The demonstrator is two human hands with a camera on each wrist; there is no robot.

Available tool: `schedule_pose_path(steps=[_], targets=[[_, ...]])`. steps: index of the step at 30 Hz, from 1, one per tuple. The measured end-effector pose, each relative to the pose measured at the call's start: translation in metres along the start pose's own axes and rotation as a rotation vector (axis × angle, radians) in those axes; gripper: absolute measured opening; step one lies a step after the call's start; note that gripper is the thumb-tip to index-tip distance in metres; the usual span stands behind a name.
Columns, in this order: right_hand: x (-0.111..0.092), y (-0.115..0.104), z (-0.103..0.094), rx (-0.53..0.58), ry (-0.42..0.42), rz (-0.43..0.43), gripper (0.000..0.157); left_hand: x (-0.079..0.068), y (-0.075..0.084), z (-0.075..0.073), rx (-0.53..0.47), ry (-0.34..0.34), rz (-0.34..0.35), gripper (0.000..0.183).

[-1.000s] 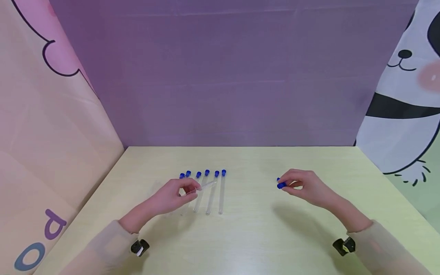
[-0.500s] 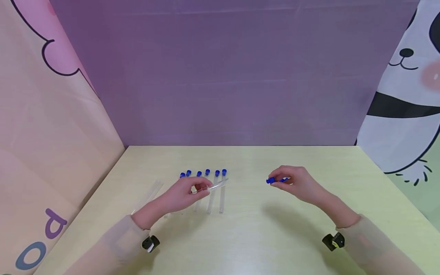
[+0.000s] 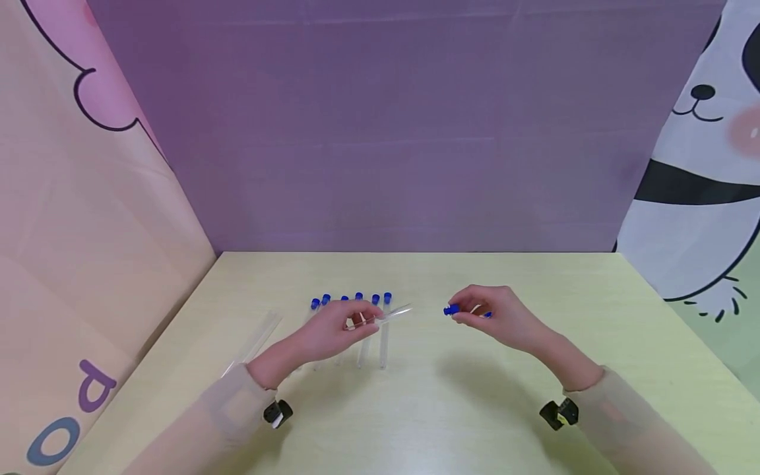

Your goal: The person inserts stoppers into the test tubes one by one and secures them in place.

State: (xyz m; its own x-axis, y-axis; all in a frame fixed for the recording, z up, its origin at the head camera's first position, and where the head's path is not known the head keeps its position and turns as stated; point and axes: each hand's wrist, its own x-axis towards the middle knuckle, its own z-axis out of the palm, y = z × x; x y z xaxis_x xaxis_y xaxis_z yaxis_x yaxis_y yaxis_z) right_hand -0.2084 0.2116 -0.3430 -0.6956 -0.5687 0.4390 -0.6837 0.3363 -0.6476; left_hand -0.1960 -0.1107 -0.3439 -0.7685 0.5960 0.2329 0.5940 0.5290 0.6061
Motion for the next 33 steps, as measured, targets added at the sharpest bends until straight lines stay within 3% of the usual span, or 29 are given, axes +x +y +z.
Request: schedule_pose_path(steps=[17,24,28,33], targets=[[0.012,-0.006,0.012,-0.004,0.010,-0.003,0.018,0.014,0.008,0.011,-0.025,-0.042,0.001,0.020],[0.014,-0.008,0.014,0.003,-0.012,0.003,0.020,0.015,0.009,0.013,-0.051,-0.038,0.045,0.020],[0.014,-0.011,0.014,0.051,-0.036,0.031,0.018,0.014,0.010,0.017,-0.046,-0.023,0.092,0.020],[0.011,-0.013,0.016,0.226,-0.085,0.068,0.015,0.011,0.011,0.021,-0.027,-0.014,0.139,0.019]])
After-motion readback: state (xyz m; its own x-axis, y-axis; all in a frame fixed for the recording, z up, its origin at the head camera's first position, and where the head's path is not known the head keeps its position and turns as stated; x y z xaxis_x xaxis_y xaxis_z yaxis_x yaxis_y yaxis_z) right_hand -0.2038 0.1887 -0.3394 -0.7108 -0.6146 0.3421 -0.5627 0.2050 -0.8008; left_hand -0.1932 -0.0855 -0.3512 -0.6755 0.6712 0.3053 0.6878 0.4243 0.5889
